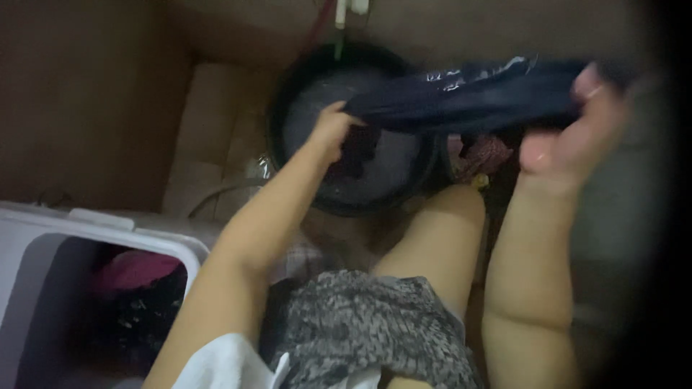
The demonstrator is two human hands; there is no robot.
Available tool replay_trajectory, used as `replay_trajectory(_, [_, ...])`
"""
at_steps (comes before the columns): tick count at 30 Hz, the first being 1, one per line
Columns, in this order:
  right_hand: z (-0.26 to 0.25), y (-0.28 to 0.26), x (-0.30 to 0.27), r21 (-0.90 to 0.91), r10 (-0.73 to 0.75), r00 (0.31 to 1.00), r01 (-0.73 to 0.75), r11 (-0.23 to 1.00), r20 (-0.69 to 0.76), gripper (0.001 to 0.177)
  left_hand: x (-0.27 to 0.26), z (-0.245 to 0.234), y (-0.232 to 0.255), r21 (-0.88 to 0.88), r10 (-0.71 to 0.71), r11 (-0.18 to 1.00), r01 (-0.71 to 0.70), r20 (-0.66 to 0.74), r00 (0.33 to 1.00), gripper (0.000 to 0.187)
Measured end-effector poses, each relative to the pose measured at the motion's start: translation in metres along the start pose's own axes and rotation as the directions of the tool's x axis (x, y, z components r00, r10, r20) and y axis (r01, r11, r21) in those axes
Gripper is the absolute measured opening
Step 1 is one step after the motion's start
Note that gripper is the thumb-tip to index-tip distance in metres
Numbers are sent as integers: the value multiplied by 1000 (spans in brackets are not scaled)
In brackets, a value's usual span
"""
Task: Washing multiple pieces of clothes by hand in a basin of soapy water.
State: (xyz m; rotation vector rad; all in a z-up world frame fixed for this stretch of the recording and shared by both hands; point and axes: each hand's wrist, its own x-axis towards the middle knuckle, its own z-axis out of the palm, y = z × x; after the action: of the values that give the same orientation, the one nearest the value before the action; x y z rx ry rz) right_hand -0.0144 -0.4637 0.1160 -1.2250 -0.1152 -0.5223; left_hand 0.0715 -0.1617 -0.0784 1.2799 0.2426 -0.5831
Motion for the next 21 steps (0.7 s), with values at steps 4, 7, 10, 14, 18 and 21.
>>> replay_trajectory(4, [-103,131,-56,-130,487,754,-590,796,-442,61,-29,1,50,-348,-26,937,-27,-146,989,85])
replay_trajectory(7, [-14,133,-86,86,883,393,-901,426,-256,74,-32,27,43,-297,94,948,-116,-88,992,88])
replay_trajectory(10, [30,150,-107,371,936,351,-870,325,2,75,-22,51,-2,-186,198,965,-186,47,979,87])
replay_trajectory(14, [36,181,-91,505,824,539,-768,395,176,75,-65,62,-7,-586,91,799,131,334,938,73])
replay_trajectory(18, [33,185,-74,501,829,551,-746,438,96,65,-87,37,25,-705,139,668,239,434,890,78])
replay_trajectory(21, [44,173,-68,488,834,551,-734,472,23,56,-85,20,36,-837,82,543,68,134,988,66])
